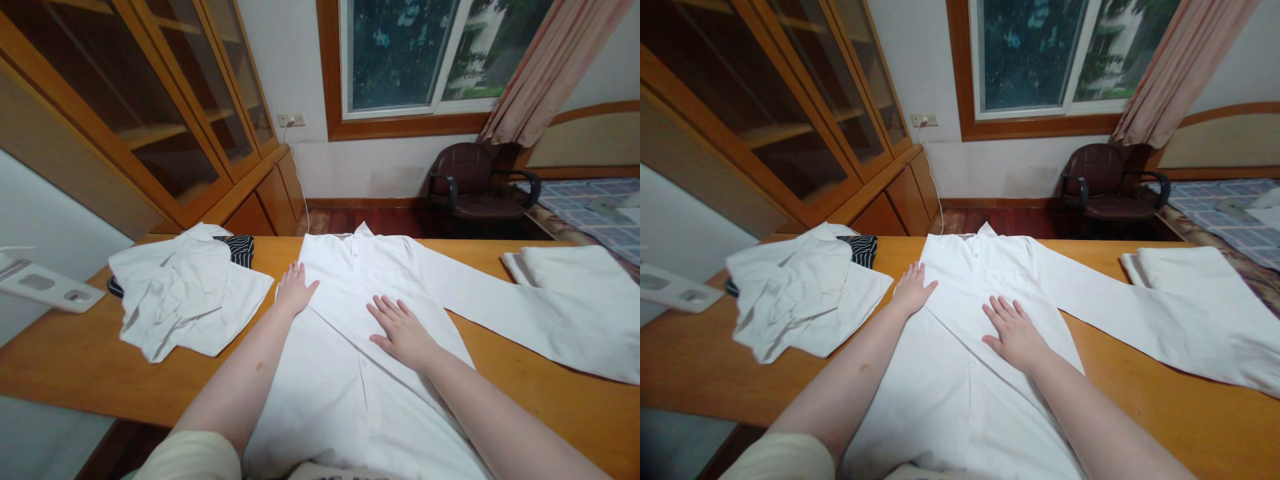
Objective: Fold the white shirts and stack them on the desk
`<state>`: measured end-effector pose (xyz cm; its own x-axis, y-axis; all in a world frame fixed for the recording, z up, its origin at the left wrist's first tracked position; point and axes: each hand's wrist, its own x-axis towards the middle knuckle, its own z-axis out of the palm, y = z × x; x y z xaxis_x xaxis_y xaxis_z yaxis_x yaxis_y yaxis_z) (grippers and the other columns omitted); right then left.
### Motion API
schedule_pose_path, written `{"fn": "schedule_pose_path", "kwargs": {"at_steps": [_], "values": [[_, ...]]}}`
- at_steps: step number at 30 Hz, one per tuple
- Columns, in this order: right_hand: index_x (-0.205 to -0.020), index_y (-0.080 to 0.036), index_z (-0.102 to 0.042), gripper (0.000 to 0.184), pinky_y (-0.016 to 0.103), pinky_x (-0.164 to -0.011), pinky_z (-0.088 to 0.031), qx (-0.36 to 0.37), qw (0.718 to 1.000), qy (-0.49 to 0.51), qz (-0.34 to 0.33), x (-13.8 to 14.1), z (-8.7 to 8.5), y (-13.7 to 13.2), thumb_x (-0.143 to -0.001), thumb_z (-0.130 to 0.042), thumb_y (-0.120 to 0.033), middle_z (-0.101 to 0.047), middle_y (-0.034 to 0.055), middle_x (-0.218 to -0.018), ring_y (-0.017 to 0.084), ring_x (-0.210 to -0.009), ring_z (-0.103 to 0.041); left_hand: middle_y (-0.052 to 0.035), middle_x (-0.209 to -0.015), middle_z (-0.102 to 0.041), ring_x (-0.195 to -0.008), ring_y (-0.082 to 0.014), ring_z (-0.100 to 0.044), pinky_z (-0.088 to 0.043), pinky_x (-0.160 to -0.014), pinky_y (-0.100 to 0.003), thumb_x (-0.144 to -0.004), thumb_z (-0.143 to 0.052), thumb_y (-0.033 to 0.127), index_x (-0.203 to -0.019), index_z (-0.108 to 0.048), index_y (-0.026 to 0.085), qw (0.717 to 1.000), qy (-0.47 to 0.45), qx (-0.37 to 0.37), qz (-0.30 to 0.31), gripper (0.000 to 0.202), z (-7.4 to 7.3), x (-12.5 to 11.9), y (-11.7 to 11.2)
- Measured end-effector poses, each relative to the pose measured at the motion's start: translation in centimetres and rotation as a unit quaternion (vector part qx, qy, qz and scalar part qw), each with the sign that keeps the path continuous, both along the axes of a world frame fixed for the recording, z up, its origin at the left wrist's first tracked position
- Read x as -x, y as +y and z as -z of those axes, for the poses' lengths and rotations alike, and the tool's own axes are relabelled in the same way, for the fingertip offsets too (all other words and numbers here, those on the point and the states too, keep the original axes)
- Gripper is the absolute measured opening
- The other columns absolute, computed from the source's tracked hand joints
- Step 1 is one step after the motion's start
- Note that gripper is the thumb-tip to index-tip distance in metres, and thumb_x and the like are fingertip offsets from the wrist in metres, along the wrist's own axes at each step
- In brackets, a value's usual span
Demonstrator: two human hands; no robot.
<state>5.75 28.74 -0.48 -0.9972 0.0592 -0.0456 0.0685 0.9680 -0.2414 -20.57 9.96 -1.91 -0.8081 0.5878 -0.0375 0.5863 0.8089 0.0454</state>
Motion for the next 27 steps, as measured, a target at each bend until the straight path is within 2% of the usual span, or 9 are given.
{"fn": "schedule_pose_path", "kwargs": {"at_steps": [4, 6, 7, 9, 11, 12, 20, 25, 27], "values": [[-0.147, -0.024, -0.025, 0.067, 0.048, -0.113, -0.014, 0.002, 1.0, 0.003, 0.001, 0.1, 0.1, 0.0, -0.091, -0.032, -0.058, -0.018, 0.0076, -0.153, 0.025, -0.141, -0.016, -0.014, -0.153, -0.019, -0.141, -0.0291, -0.012, -0.013, -0.113, -0.05, -0.089, -0.021, 0.057, -0.146, -0.022, 0.006, 0.998, 0.013, 0.023, -0.063, 0.077, -0.5, 0.7, 1.1], [-0.147, -0.024, -0.025, 0.067, 0.048, -0.113, -0.014, 0.004, 1.0, 0.002, 0.002, 0.1, 0.1, 0.0, -0.09, -0.033, -0.058, -0.017, 0.0073, -0.153, 0.025, -0.141, -0.015, -0.0161, -0.152, -0.02, -0.141, -0.032, -0.009, -0.01, -0.113, -0.053, -0.089, -0.023, 0.054, -0.144, -0.026, 0.004, 0.993, 0.041, 0.036, -0.102, 0.075, -0.7, 0.5, 2.3], [-0.147, -0.024, -0.025, 0.067, 0.048, -0.113, -0.013, 0.004, 1.0, 0.003, 0.003, 0.1, 0.2, 0.0, -0.09, -0.033, -0.058, -0.017, 0.0072, -0.153, 0.025, -0.141, -0.014, -0.0169, -0.152, -0.018, -0.142, -0.0322, -0.007, -0.008, -0.113, -0.052, -0.088, -0.025, 0.054, -0.144, -0.028, 0.003, 0.994, 0.054, 0.037, -0.091, 0.075, -0.7, 0.4, 3.1], [-0.147, -0.024, -0.024, 0.066, 0.048, -0.113, -0.013, 0.005, 1.0, 0.004, 0.004, 0.1, 0.2, 0.0, -0.09, -0.034, -0.057, -0.018, 0.0072, -0.153, 0.025, -0.141, -0.014, -0.0151, -0.153, -0.016, -0.142, -0.0294, -0.006, -0.007, -0.115, -0.047, -0.088, -0.026, 0.054, -0.144, -0.027, 0.004, 0.998, 0.059, 0.03, -0.012, 0.075, -0.6, 0.2, 4.8], [-0.148, -0.024, -0.024, 0.066, 0.048, -0.113, -0.012, 0.008, 1.0, 0.004, 0.003, 0.1, 0.2, 0.0, -0.09, -0.034, -0.056, -0.018, 0.0074, -0.153, 0.024, -0.141, -0.013, -0.0113, -0.154, -0.015, -0.142, -0.0261, -0.008, -0.008, -0.115, -0.044, -0.089, -0.023, 0.054, -0.146, -0.023, 0.008, 0.998, 0.032, 0.02, 0.059, 0.073, -0.3, 0.5, 6.1], [-0.148, -0.024, -0.024, 0.066, 0.048, -0.113, -0.012, 0.01, 1.0, 0.003, 0.002, 0.1, 0.1, 0.0, -0.091, -0.034, -0.057, -0.018, 0.0075, -0.153, 0.024, -0.141, -0.013, -0.0102, -0.154, -0.015, -0.142, -0.0254, -0.01, -0.009, -0.115, -0.044, -0.09, -0.021, 0.055, -0.147, -0.022, 0.01, 0.997, 0.016, 0.016, 0.069, 0.073, -0.2, 0.8, 6.6], [-0.148, -0.024, -0.023, 0.067, 0.048, -0.113, -0.012, 0.016, 1.0, -0.007, 0.005, 0.1, -0.5, -0.2, -0.091, -0.034, -0.057, -0.017, 0.008, -0.153, 0.024, -0.141, -0.014, -0.0087, -0.155, -0.012, -0.142, -0.025, -0.01, -0.014, -0.114, -0.046, -0.086, -0.022, 0.062, -0.148, -0.02, 0.015, 1.0, -0.02, -0.018, -0.007, 0.077, -0.2, 6.3, 8.3], [-0.148, -0.025, -0.022, 0.067, 0.048, -0.113, -0.012, 0.018, 1.0, -0.006, 0.006, 0.2, -0.2, 0.0, -0.091, -0.034, -0.056, -0.016, 0.0075, -0.154, 0.024, -0.141, -0.014, -0.0113, -0.154, -0.014, -0.142, -0.0269, -0.013, -0.015, -0.114, -0.046, -0.087, -0.025, 0.06, -0.146, -0.023, 0.011, 0.999, -0.014, -0.025, -0.027, 0.077, -0.5, 7.7, 9.3], [-0.148, -0.025, -0.022, 0.066, 0.048, -0.113, -0.013, 0.02, 1.0, -0.006, 0.006, 0.2, -0.2, 0.0, -0.091, -0.035, -0.056, -0.017, 0.0073, -0.154, 0.024, -0.141, -0.014, -0.0151, -0.153, -0.017, -0.141, -0.0295, -0.016, -0.015, -0.114, -0.048, -0.089, -0.027, 0.057, -0.145, -0.024, 0.007, 0.999, -0.001, -0.032, -0.025, 0.075, -0.9, 7.7, 9.3]]}}
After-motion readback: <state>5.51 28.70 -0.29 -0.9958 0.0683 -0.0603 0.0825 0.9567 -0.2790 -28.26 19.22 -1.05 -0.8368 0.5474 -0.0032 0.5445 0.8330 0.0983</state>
